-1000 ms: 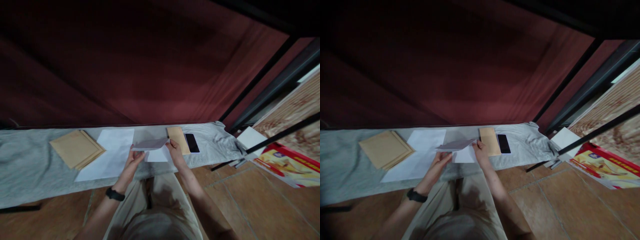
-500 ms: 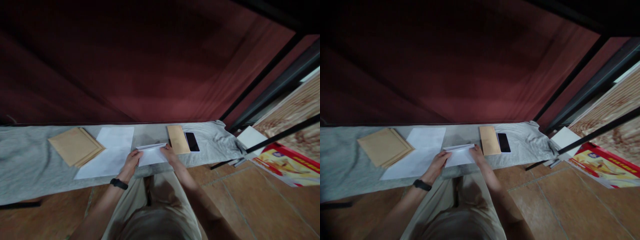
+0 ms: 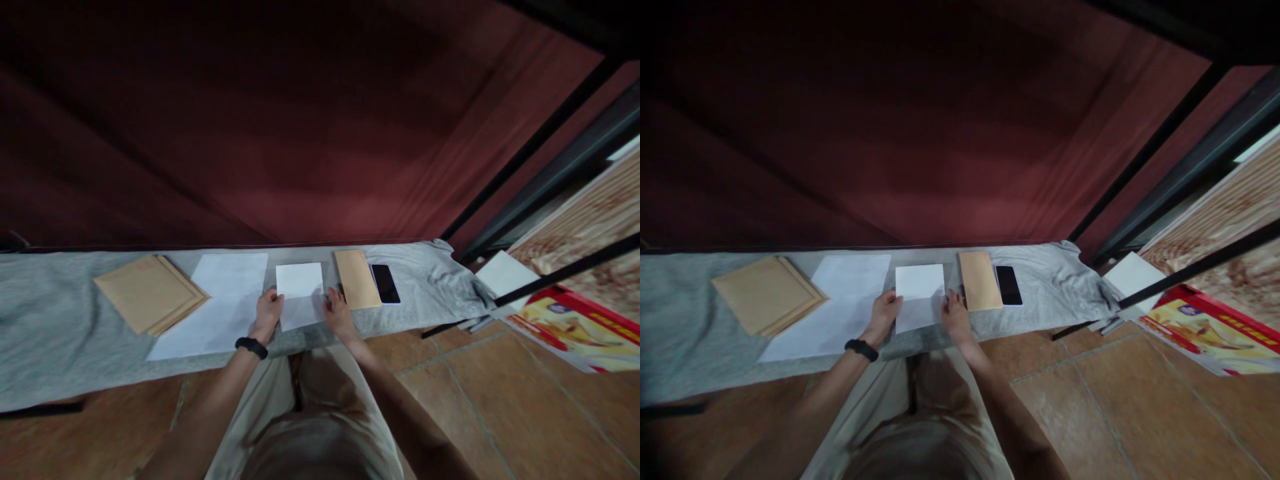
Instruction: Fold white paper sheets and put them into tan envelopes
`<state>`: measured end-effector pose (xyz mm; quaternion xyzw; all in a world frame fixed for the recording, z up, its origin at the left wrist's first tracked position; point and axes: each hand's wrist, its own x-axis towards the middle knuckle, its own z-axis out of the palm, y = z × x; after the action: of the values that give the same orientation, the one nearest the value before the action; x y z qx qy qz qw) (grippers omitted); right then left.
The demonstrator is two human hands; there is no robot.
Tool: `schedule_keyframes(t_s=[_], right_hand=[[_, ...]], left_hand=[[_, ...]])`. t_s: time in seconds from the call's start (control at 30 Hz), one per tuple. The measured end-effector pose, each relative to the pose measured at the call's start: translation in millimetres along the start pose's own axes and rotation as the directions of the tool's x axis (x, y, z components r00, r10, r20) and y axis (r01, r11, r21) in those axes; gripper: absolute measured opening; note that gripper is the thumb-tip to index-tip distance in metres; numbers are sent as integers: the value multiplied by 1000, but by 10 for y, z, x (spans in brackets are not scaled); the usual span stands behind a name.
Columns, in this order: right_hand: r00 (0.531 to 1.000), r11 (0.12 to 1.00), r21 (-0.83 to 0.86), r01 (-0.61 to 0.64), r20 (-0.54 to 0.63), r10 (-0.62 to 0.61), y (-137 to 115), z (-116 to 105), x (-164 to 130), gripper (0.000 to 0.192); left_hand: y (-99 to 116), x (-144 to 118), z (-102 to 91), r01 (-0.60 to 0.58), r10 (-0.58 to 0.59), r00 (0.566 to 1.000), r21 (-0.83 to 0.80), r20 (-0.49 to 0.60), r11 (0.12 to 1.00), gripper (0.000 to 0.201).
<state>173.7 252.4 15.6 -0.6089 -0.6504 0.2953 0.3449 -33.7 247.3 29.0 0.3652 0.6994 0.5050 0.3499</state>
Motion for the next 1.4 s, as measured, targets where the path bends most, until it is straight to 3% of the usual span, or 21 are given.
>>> schedule_keyframes(t_s=[0.07,0.17,0.33,0.4,0.47,0.53,0.63,0.7,0.97,1.23,1.4], right_hand=[[990,985,-101,142,1,-143,14,-15,-105,45],[929,889,-270,370,88,-360,51,-33,-236,45],[880,782,-403,476,220,-422,133,-37,-378,43],[872,762,-424,489,231,-431,149,-34,-410,43],[871,756,-434,490,226,-435,153,-29,-427,43],[874,754,-442,486,217,-435,151,-19,-434,43],[874,752,-446,485,206,-441,153,3,-435,44],[874,755,-441,484,197,-445,158,20,-432,45],[872,765,-424,484,163,-462,151,54,-434,44],[862,759,-416,501,163,-480,146,26,-444,45],[869,765,-419,490,162,-468,172,55,-426,45]], left_hand=[[5,90,29,-15,15,1000,96,0,995,2],[28,194,41,-31,29,1000,238,10,971,6],[93,122,-13,-79,76,997,393,23,916,34],[111,10,-11,-173,189,982,489,18,855,45],[116,-104,45,-341,372,925,605,80,720,48],[107,-183,163,-520,499,833,648,239,557,48],[67,-204,396,-683,508,723,596,469,422,50],[29,-161,525,-720,471,690,587,549,370,50],[-47,128,653,-728,382,681,634,625,261,53],[32,297,776,-735,398,675,613,621,289,52],[5,234,658,-750,427,658,594,620,292,53]])
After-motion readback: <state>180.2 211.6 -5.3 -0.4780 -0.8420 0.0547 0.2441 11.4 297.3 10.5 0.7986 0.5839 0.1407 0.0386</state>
